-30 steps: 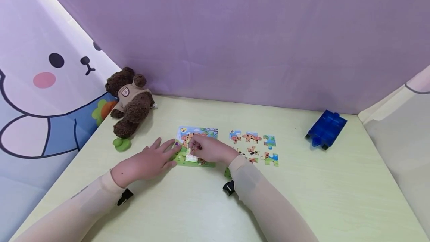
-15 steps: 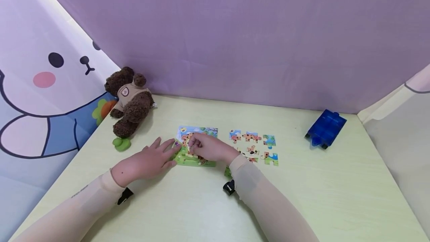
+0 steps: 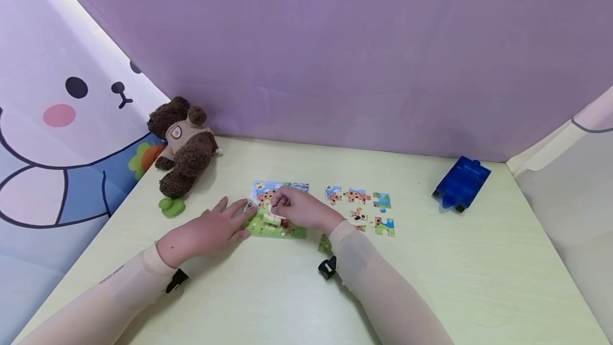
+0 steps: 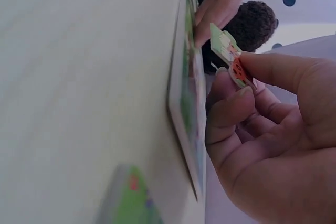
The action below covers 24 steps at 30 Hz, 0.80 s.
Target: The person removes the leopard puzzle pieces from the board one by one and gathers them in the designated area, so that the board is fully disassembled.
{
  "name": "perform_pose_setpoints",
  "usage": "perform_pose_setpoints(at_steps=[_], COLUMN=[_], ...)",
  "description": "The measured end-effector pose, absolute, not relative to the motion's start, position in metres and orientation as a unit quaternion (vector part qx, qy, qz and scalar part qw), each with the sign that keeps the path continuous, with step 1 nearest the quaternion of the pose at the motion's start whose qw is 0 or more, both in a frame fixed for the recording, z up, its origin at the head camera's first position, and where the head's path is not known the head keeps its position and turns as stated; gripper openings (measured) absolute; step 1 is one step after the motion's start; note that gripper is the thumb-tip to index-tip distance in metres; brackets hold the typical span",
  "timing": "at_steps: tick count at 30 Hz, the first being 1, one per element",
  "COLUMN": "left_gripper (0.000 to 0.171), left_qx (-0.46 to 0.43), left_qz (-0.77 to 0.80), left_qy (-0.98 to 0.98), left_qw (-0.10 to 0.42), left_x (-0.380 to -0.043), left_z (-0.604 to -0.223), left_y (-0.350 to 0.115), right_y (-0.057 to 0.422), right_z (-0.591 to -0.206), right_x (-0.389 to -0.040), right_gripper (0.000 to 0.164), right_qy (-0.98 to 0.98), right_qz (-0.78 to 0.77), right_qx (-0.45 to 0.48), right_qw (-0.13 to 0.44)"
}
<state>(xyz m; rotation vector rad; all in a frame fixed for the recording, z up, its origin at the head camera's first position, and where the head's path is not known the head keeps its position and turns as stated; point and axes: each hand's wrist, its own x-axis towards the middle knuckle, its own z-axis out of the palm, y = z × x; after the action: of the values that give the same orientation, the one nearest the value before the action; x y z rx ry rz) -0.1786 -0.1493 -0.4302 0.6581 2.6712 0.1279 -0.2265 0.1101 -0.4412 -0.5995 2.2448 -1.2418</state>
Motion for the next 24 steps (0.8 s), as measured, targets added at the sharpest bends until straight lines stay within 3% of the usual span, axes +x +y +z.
perform_pose_setpoints(at_steps=[24], left_gripper=[0.063], left_qx=[0.236], left_qz=[0.038], left_qy=[0.952], left_qw=[0.19], left_x=[-0.175], left_z=[-0.429], left_y=[-0.15], right_y=[0.191], right_z=[-0.415], right_x=[-0.227], right_gripper=[0.021], right_qy=[0.827], right_qz=[-0.485], right_qx=[-0.185], right_qw=[0.218])
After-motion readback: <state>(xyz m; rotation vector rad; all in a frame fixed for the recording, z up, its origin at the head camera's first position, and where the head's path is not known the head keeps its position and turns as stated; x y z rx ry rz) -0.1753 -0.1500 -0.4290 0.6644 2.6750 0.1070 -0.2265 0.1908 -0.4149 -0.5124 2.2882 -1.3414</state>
